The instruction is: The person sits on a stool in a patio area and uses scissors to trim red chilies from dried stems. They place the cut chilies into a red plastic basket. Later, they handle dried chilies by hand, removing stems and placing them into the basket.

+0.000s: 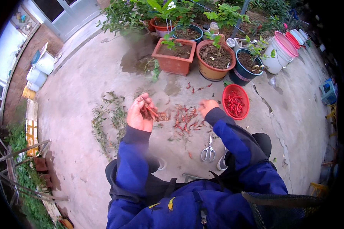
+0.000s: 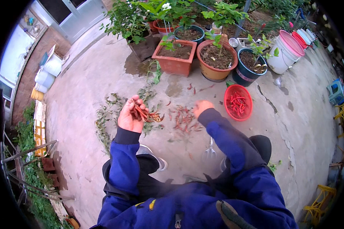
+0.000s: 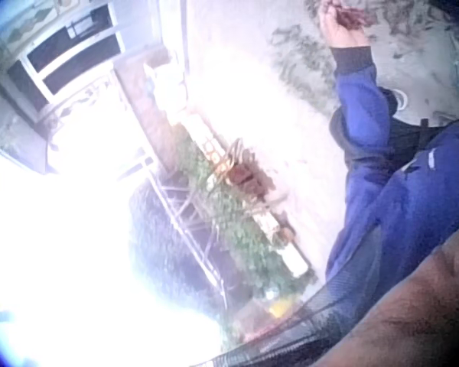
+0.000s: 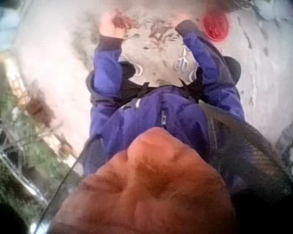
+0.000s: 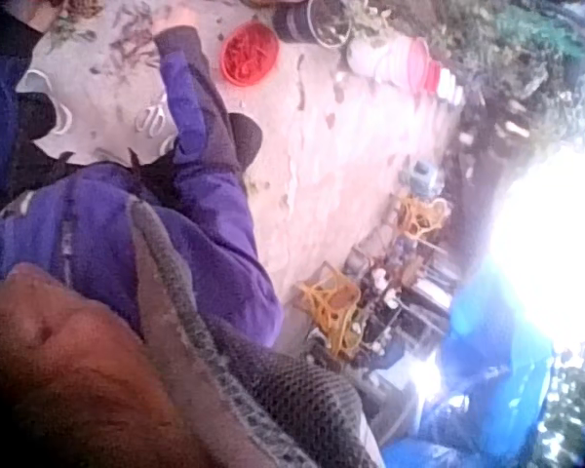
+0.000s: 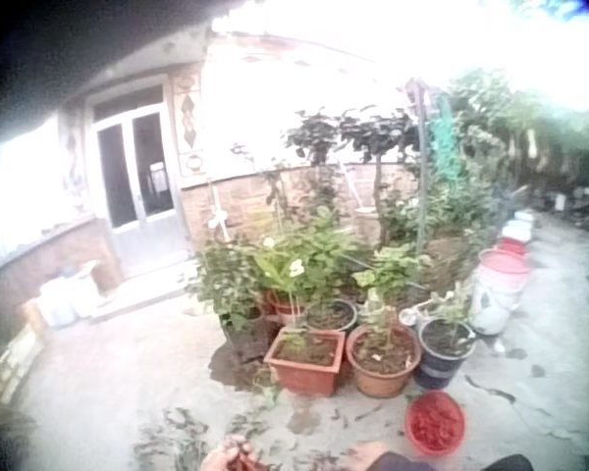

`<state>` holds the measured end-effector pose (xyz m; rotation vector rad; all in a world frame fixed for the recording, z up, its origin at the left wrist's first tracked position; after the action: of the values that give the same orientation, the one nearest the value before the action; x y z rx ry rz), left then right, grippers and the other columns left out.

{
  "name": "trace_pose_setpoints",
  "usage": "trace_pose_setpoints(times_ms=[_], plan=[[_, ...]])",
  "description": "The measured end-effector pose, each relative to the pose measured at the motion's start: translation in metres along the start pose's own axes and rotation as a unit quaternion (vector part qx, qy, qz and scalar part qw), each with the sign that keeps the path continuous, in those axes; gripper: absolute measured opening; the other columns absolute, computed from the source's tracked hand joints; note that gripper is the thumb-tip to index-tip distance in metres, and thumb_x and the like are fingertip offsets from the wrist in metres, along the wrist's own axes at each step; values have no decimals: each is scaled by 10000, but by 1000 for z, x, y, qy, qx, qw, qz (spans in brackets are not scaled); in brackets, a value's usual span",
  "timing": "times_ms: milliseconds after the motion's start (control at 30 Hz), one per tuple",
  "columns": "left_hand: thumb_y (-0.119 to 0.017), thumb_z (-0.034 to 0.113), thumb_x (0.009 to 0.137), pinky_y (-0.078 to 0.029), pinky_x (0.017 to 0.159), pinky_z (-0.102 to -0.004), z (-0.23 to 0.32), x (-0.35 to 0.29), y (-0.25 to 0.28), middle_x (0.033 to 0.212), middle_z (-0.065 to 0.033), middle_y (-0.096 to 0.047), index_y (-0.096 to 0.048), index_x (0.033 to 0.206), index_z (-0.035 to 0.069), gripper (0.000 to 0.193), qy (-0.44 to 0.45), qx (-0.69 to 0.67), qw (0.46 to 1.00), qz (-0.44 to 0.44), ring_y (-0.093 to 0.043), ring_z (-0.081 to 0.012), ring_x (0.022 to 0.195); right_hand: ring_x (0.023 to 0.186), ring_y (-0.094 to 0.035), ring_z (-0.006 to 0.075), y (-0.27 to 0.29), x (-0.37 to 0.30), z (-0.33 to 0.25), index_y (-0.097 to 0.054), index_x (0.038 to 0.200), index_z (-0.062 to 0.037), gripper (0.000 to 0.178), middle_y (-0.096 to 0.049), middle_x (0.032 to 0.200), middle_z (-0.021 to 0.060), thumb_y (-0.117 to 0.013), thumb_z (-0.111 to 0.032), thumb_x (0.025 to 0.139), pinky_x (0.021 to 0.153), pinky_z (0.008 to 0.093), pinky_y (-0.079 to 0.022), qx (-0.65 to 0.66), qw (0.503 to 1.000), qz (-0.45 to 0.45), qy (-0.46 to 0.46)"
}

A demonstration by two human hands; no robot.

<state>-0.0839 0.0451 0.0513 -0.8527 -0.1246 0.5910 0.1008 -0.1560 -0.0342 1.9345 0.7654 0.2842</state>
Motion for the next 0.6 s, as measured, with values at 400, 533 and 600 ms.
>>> trace_pose_setpoints(times_ms=[400, 533, 600], plan=[[-424, 159, 934, -441, 878, -448, -50, -2, -19, 1039, -203, -598, -501, 947, 59, 127, 79, -27, 996, -29, -572, -312, 984, 827, -618, 149, -42, -41, -59, -540, 1161, 2, 471, -637, 991, 84, -685, -76, 720, 732, 275, -483, 561, 777, -248, 140], [-420, 166, 936, -443, 874, -454, -32, -4, -22, 1048, -196, -590, -455, 974, 77, 103, 28, -1, 1000, -1, -564, -335, 1008, 642, -624, 161, -12, -59, -74, -543, 1116, -3, 333, -638, 802, 74, -605, -84, 799, 551, 303, -509, 665, 658, -352, -3], [-457, 167, 922, -459, 868, -459, -24, -3, -15, 1031, -137, -603, -482, 948, 84, 90, 2, -9, 1000, -18, -549, -317, 1057, 606, -622, 204, 7, -64, -80, -538, 1085, -9, 258, -611, 754, 81, -546, -100, 844, 472, 352, -515, 713, 588, -380, -33]])
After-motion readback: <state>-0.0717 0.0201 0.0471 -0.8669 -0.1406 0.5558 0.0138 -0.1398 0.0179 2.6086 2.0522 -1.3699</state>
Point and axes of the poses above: each hand's wrist, its own x-axis towards the middle knuckle, its own y-axis out of the back of the hand, z = x × y, the point moved 1 cm from there along x, towards the middle knuckle
